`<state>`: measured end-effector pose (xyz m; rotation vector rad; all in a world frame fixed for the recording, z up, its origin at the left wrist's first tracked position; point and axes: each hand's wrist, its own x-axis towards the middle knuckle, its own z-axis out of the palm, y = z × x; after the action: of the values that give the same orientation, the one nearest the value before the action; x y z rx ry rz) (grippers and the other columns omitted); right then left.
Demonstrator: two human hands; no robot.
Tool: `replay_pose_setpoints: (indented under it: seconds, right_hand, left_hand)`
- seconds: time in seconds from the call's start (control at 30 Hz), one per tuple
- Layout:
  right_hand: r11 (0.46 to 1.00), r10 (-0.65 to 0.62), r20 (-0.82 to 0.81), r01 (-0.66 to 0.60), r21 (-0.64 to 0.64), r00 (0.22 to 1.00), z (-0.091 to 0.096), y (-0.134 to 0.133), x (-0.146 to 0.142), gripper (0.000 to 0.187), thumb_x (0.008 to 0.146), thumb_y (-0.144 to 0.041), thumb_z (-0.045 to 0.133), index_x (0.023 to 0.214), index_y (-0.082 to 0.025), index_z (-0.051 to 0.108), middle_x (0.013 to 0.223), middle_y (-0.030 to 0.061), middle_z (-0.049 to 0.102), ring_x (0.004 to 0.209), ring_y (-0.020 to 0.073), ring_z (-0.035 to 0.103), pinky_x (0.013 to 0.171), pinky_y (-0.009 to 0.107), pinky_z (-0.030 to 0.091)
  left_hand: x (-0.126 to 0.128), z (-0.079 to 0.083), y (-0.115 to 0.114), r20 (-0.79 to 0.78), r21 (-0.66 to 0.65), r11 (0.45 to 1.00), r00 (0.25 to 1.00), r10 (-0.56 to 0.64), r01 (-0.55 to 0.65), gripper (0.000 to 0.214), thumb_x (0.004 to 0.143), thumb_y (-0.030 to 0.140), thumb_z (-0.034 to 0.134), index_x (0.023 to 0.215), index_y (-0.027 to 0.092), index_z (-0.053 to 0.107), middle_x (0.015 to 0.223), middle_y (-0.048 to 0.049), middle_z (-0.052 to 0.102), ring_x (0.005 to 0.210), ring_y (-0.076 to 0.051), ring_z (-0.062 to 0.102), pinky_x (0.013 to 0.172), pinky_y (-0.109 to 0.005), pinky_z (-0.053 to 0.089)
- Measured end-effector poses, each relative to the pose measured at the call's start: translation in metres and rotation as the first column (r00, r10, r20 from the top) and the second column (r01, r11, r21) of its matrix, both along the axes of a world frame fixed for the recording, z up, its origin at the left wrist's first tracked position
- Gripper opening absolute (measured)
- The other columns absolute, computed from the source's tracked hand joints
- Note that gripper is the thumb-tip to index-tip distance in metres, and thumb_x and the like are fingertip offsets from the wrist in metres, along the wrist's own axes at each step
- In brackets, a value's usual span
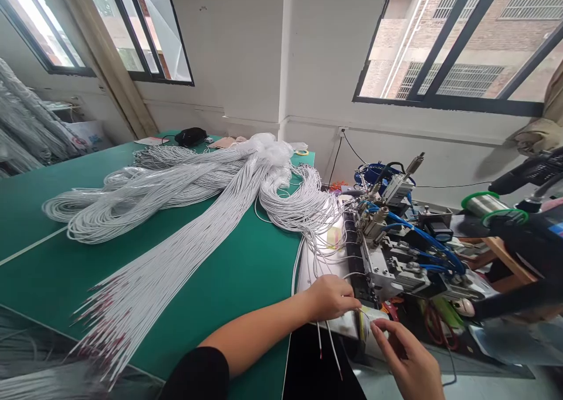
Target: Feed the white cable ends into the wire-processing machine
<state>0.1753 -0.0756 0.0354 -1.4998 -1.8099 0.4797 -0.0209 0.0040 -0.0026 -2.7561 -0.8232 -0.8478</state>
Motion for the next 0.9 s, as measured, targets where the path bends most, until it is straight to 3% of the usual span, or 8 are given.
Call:
replay_pose_setpoints:
  seconds: [0.1, 0.3, 0.4, 0.57, 0.73, 0.9]
  right_hand:
    - [1.000, 0.007, -0.014, -0.008, -0.019, 1.000, 0.002, 0.000, -0.003, 0.038, 0.080, -0.059, 0.052, 0.081, -0.025, 0.068, 0.062, 0.0007, 0.061, 0.048, 0.0145, 0.048, 0.048, 0.024, 0.042]
    - [0.994, 0.107, -0.026, -0.107, -0.016, 0.994, -0.003, 0.008, -0.002, 0.032, 0.081, -0.051, 0.058, 0.085, -0.022, 0.068, 0.074, 0.0034, 0.066, 0.053, 0.0140, 0.051, 0.052, 0.024, 0.044]
    - [0.998, 0.055, -0.030, -0.055, -0.003, 0.998, -0.001, 0.007, -0.002, 0.029, 0.085, -0.045, 0.056, 0.092, -0.019, 0.066, 0.073, 0.0038, 0.064, 0.057, 0.0141, 0.052, 0.055, 0.024, 0.044]
    - [0.994, 0.105, 0.005, -0.105, -0.003, 0.994, 0.006, 0.005, -0.007, 0.020, 0.087, -0.037, 0.056, 0.086, -0.019, 0.065, 0.074, 0.0021, 0.060, 0.050, 0.0108, 0.039, 0.050, 0.024, 0.037]
    - [0.997, 0.080, 0.006, -0.080, -0.017, 0.997, 0.005, 0.004, -0.009, 0.016, 0.089, -0.032, 0.055, 0.085, -0.019, 0.064, 0.075, 0.0016, 0.060, 0.053, 0.0111, 0.042, 0.053, 0.024, 0.038]
    - [0.999, -0.039, -0.046, 0.040, 0.020, 0.998, -0.003, 0.011, -0.004, 0.018, 0.088, -0.034, 0.054, 0.085, -0.018, 0.062, 0.075, 0.0020, 0.059, 0.059, 0.0129, 0.048, 0.055, 0.024, 0.040]
  left_hand:
    - [0.000, 0.000, 0.000, -0.030, 0.002, 1.000, 1.000, 0.007, -0.007, 0.024, 0.092, 0.032, 0.045, 0.094, 0.026, 0.068, 0.075, -0.0031, 0.062, 0.068, -0.013, 0.057, 0.060, -0.026, 0.041]
    - [0.004, 0.003, -0.005, -0.021, 0.034, 0.997, 0.998, -0.062, 0.063, 0.026, 0.094, 0.030, 0.041, 0.092, 0.023, 0.067, 0.072, -0.0015, 0.060, 0.066, -0.012, 0.055, 0.058, -0.025, 0.040]
    - [0.004, 0.006, -0.011, 0.028, 0.034, 0.998, 0.998, -0.051, 0.051, 0.026, 0.094, 0.027, 0.041, 0.091, 0.020, 0.066, 0.069, -0.0017, 0.058, 0.064, -0.012, 0.054, 0.059, -0.024, 0.040]
    - [0.002, 0.008, -0.014, 0.163, 0.050, 0.996, 0.983, -0.083, 0.076, 0.026, 0.094, 0.028, 0.041, 0.095, 0.019, 0.065, 0.068, -0.0018, 0.060, 0.064, -0.013, 0.056, 0.058, -0.024, 0.042]
    - [0.001, 0.010, -0.014, 0.190, 0.061, 0.994, 0.976, -0.105, 0.095, 0.024, 0.094, 0.028, 0.042, 0.097, 0.020, 0.065, 0.070, -0.0014, 0.061, 0.065, -0.013, 0.057, 0.058, -0.025, 0.043]
    - [-0.001, 0.014, -0.011, 0.280, 0.009, 0.999, 0.959, 0.044, -0.049, 0.018, 0.093, 0.026, 0.047, 0.095, 0.020, 0.064, 0.080, -0.0020, 0.066, 0.076, -0.015, 0.058, 0.071, -0.030, 0.045]
